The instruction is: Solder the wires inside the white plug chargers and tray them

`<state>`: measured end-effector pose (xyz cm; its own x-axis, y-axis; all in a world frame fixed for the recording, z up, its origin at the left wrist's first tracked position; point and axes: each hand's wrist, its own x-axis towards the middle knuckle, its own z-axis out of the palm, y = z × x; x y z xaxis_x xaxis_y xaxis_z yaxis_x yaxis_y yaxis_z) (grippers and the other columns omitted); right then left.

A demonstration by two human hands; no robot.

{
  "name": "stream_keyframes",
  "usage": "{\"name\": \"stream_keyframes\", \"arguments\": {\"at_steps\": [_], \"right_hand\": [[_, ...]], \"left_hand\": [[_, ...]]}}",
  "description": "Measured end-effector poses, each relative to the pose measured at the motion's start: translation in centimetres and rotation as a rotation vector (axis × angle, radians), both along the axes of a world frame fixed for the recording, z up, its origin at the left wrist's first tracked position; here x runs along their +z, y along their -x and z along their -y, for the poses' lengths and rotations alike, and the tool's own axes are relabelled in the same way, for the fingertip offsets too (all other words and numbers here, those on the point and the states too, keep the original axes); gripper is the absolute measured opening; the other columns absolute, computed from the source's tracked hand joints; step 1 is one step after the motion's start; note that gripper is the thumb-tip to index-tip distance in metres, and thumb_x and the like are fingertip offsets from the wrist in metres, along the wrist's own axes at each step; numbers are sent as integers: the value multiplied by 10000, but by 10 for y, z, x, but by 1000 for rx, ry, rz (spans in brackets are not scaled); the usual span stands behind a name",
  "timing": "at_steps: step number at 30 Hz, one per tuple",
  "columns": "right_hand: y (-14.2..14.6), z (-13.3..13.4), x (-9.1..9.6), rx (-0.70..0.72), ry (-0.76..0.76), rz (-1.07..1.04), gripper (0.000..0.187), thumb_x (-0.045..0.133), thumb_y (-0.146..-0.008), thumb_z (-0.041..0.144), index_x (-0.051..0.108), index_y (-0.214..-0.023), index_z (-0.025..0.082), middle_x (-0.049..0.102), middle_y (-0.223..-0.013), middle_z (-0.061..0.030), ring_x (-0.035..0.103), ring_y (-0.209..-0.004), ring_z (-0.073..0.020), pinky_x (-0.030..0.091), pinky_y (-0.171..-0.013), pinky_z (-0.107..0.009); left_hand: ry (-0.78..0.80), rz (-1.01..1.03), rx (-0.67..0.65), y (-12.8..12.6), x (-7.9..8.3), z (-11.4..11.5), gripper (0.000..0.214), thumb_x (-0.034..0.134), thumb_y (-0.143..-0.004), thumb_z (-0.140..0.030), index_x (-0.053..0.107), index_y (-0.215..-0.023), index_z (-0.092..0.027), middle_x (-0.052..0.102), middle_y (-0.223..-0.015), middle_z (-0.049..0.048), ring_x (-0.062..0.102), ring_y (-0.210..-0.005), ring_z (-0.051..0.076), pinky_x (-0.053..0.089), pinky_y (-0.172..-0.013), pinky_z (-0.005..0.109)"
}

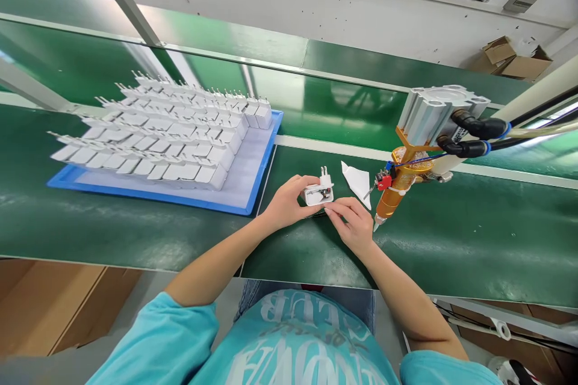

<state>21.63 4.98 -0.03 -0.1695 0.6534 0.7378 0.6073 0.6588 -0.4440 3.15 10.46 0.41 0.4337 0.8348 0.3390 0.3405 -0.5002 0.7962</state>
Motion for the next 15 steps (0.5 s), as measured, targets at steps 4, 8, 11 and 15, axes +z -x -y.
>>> {"name": "stream_keyframes", "arguments": {"at_steps": [4,8,11,15], "right_hand": [[2,0,0,-22,-53,147,214,603,-891,165,706,-1071,217,641,-909,-65,593,-736,-122,540,-608,-237],[0,-1,1,-18,-111,203,239,637,-858,152,702,-1083,204,631,-921,-73,562,-722,-122,528,-595,-235],[0,-2,1,-15,-136,218,257,630,-865,175,685,-1106,245,636,-928,-61,573,-750,-130,521,-587,-236],[2,-2,0,3,-134,167,317,639,-850,164,658,-1147,273,620,-920,-59,580,-784,-149,522,-575,-245]], "left_hand": [[-56,-45,-37,0,-2,2,319,663,-779,-261,609,-1088,-204,682,-1005,53,609,-865,189,498,-726,297],[-73,-42,-52,-1,-3,2,304,650,-786,-247,601,-1083,-199,681,-1001,53,615,-860,189,499,-709,292],[-60,-40,-62,0,-4,2,291,651,-793,-264,601,-1073,-204,682,-991,46,622,-850,185,502,-695,284],[-90,-32,-84,2,0,4,250,651,-805,-277,615,-1042,-204,682,-936,34,618,-817,175,504,-705,284]]}}
